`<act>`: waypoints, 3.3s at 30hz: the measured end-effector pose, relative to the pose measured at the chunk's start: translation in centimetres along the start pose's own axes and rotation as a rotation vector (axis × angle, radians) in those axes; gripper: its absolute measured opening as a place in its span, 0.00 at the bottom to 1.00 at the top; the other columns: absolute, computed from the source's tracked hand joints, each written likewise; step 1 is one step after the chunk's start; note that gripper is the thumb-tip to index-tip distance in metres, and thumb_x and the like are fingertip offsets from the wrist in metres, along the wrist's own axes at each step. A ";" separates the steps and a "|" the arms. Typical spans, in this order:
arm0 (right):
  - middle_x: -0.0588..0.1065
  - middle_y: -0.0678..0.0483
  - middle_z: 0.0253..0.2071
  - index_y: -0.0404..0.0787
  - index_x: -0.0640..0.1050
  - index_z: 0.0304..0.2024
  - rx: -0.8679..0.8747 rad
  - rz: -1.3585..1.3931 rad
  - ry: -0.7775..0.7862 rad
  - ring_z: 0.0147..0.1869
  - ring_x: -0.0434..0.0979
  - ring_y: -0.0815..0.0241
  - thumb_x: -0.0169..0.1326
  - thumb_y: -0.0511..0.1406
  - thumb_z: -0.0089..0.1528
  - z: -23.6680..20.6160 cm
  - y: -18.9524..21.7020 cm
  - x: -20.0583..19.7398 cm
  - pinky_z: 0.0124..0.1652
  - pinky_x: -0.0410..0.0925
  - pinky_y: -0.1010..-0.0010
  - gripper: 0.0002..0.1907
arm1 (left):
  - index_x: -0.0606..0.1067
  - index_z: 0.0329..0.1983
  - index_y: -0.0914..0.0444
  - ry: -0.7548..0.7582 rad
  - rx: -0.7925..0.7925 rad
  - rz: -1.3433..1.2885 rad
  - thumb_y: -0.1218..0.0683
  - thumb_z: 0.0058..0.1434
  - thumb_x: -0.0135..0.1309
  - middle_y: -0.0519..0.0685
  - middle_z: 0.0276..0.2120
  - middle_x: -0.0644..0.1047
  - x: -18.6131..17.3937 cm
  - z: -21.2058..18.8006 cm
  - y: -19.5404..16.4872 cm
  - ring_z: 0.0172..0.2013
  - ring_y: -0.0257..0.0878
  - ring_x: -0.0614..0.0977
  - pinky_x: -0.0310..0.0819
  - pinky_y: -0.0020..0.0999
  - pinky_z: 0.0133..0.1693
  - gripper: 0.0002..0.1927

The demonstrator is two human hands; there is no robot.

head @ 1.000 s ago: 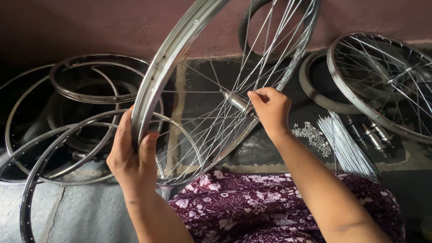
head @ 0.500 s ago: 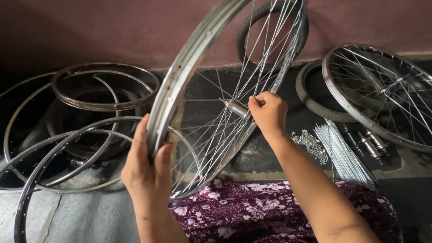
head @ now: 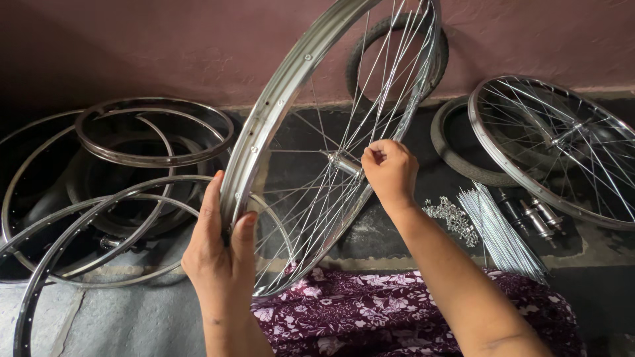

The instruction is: The person inserts metal spokes into a bicycle rim and hub, then secures each spoke with a nipple. They repeat this process around the wheel, occasionally rotating the rim to access different holes.

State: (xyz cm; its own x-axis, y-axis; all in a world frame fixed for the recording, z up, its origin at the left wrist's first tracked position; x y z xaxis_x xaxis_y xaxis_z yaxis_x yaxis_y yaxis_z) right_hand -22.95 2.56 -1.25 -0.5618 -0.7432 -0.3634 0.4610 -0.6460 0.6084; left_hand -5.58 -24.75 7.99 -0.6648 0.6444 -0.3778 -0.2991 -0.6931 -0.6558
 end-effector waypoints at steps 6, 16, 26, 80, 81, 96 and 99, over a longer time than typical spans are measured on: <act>0.78 0.51 0.25 0.37 0.80 0.27 0.071 -0.045 0.024 0.28 0.80 0.56 0.68 0.35 0.57 1.7 -0.1 0.9 0.31 0.71 0.66 0.11 | 0.69 0.70 0.62 0.003 -0.081 -0.052 0.45 0.69 0.55 0.51 0.42 0.83 0.0 0.1 0.7 0.37 0.33 0.85 0.78 0.27 0.37 0.30; 0.78 0.53 0.28 0.37 0.75 0.30 -0.192 0.015 -0.028 0.31 0.81 0.58 0.65 0.29 0.60 -0.1 2.4 0.9 0.33 0.73 0.69 0.09 | 0.69 0.70 0.61 0.013 -0.057 0.003 0.48 0.69 0.56 0.50 0.41 0.83 0.0 -0.1 0.0 0.35 0.33 0.85 0.78 0.28 0.36 0.28; 0.77 0.45 0.52 0.39 0.67 0.65 -0.658 0.140 0.055 0.49 0.83 0.50 0.53 0.19 0.66 -4.2 7.9 -0.7 0.48 0.76 0.67 0.26 | 0.68 0.71 0.61 0.011 -0.001 0.017 0.50 0.70 0.57 0.53 0.46 0.82 -0.6 0.2 0.2 0.36 0.37 0.85 0.78 0.31 0.38 0.28; 0.76 0.52 0.29 0.41 0.76 0.35 -0.518 -0.362 0.021 0.31 0.78 0.52 0.63 0.30 0.60 -1.8 10.1 -1.4 0.33 0.72 0.62 0.07 | 0.70 0.69 0.58 0.001 0.016 0.080 0.53 0.66 0.59 0.55 0.42 0.82 -1.1 0.3 0.0 0.36 0.42 0.85 0.77 0.34 0.39 0.28; 0.75 0.53 0.27 0.42 0.75 0.30 -0.504 -0.405 0.011 0.29 0.77 0.51 0.64 0.31 0.58 -1.7 10.0 -1.5 0.31 0.71 0.61 0.09 | 0.70 0.69 0.59 -0.004 0.020 0.070 0.53 0.66 0.59 0.55 0.43 0.82 -1.1 0.3 0.0 0.36 0.42 0.85 0.77 0.34 0.39 0.28; 0.77 0.56 0.39 0.43 0.79 0.44 0.445 1.137 0.637 0.45 0.74 0.67 0.56 0.28 0.59 3.9 11.9 -1.2 0.52 0.66 0.75 0.11 | 0.70 0.69 0.60 0.018 0.044 0.062 0.52 0.65 0.60 0.53 0.44 0.83 -0.9 0.0 -0.3 0.33 0.37 0.85 0.78 0.30 0.35 0.29; 0.77 0.52 0.40 0.36 0.78 0.47 0.441 1.391 0.507 0.46 0.74 0.62 0.55 0.33 0.71 5.6 12.8 -2.7 0.52 0.65 0.70 0.06 | 0.70 0.68 0.60 0.023 0.034 0.036 0.53 0.63 0.60 0.54 0.44 0.83 -1.0 -0.3 -0.5 0.35 0.37 0.85 0.78 0.30 0.38 0.29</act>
State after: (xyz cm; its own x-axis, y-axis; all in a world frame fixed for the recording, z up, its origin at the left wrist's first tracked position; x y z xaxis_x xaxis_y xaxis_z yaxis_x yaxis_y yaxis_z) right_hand -19.38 -2.70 11.46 0.4509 -0.7323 0.5103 0.1211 0.6166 0.7779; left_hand -4.57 -24.91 8.46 -0.6597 0.6261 -0.4157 -0.2989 -0.7261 -0.6192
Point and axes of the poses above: each hand's wrist, its own z-axis towards the middle knuckle, its own x-axis out of the palm, y = z × x, the point moved 6 cm from there along z, towards the middle knuckle
